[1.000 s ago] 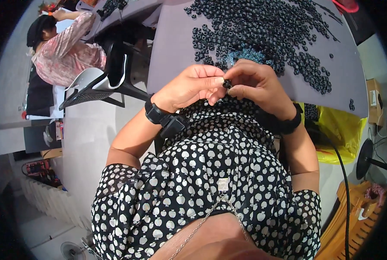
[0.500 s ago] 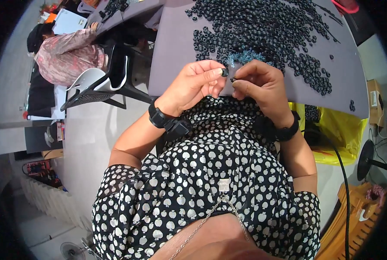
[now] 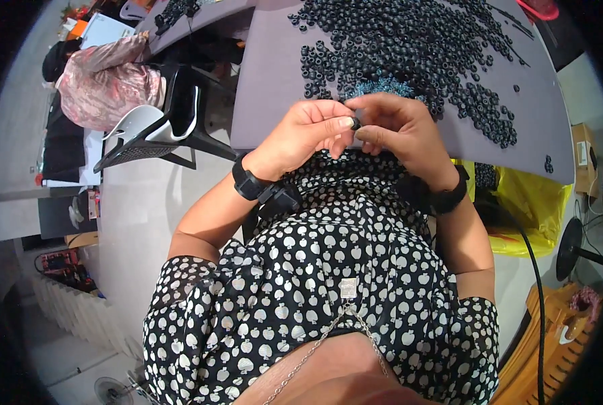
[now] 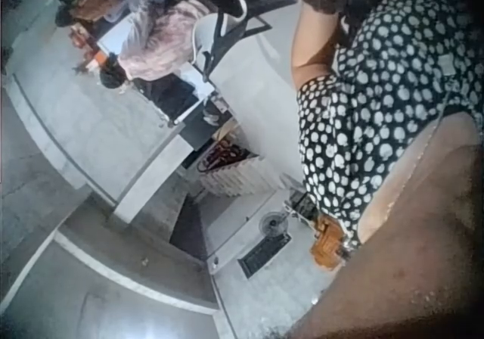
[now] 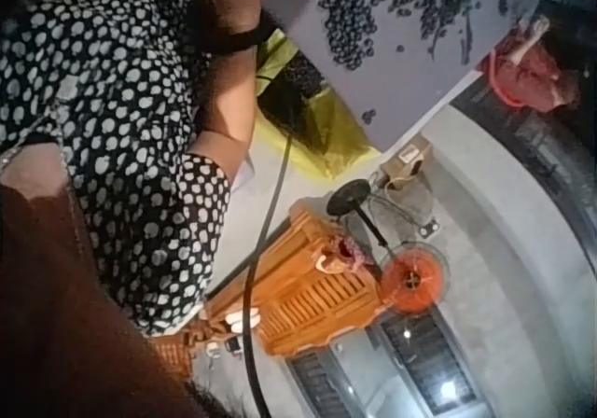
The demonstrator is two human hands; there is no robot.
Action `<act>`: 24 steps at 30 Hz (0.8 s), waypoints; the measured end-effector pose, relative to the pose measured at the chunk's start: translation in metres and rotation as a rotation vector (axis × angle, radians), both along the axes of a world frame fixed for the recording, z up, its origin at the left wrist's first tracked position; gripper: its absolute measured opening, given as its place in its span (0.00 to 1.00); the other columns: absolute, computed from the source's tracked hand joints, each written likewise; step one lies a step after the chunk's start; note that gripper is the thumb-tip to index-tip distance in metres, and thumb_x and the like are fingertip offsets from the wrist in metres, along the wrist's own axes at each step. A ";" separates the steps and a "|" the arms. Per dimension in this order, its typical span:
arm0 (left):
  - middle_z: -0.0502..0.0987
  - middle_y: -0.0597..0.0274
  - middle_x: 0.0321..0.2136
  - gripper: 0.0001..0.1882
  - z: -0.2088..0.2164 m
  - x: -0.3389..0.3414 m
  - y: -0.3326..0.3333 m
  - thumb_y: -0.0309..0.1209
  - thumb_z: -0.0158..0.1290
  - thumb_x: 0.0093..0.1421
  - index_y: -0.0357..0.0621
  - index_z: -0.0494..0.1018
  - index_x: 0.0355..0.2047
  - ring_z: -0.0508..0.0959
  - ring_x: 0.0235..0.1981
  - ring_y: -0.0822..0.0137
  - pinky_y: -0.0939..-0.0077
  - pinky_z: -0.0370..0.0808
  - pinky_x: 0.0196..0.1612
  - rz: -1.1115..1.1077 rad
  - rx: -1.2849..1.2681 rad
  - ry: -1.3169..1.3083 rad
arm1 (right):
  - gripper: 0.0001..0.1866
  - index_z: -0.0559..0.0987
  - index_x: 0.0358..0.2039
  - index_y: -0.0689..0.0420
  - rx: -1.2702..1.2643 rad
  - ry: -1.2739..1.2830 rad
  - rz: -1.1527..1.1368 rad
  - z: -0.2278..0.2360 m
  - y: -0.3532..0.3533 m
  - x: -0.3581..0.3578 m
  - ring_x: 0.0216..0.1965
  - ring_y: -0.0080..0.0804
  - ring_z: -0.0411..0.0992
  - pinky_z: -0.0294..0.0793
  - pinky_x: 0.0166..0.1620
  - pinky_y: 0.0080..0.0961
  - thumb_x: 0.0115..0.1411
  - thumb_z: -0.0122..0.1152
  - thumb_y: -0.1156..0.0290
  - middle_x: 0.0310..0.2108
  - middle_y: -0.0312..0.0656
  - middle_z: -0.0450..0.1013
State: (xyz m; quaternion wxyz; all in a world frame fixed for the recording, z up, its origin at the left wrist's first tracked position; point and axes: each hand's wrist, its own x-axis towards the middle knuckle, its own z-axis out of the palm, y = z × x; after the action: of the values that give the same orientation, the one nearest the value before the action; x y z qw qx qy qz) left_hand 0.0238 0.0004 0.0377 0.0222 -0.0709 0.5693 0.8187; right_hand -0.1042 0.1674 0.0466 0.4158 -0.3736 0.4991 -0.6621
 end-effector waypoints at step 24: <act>0.73 0.65 0.21 0.08 -0.006 -0.020 -0.054 0.31 0.53 0.61 0.39 0.74 0.34 0.73 0.22 0.73 0.79 0.69 0.27 0.239 -1.036 0.006 | 0.04 0.76 0.35 0.60 0.271 0.496 -0.552 -0.009 0.064 -0.079 0.24 0.15 0.70 0.69 0.30 0.13 0.58 0.59 0.75 0.22 0.29 0.70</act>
State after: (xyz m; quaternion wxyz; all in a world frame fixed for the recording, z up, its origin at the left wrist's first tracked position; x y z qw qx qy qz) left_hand 0.0040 -0.0539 0.0316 -0.1108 -0.1346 0.8871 0.4275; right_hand -0.1836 0.2313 0.0378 0.1343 -0.3159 0.7489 -0.5669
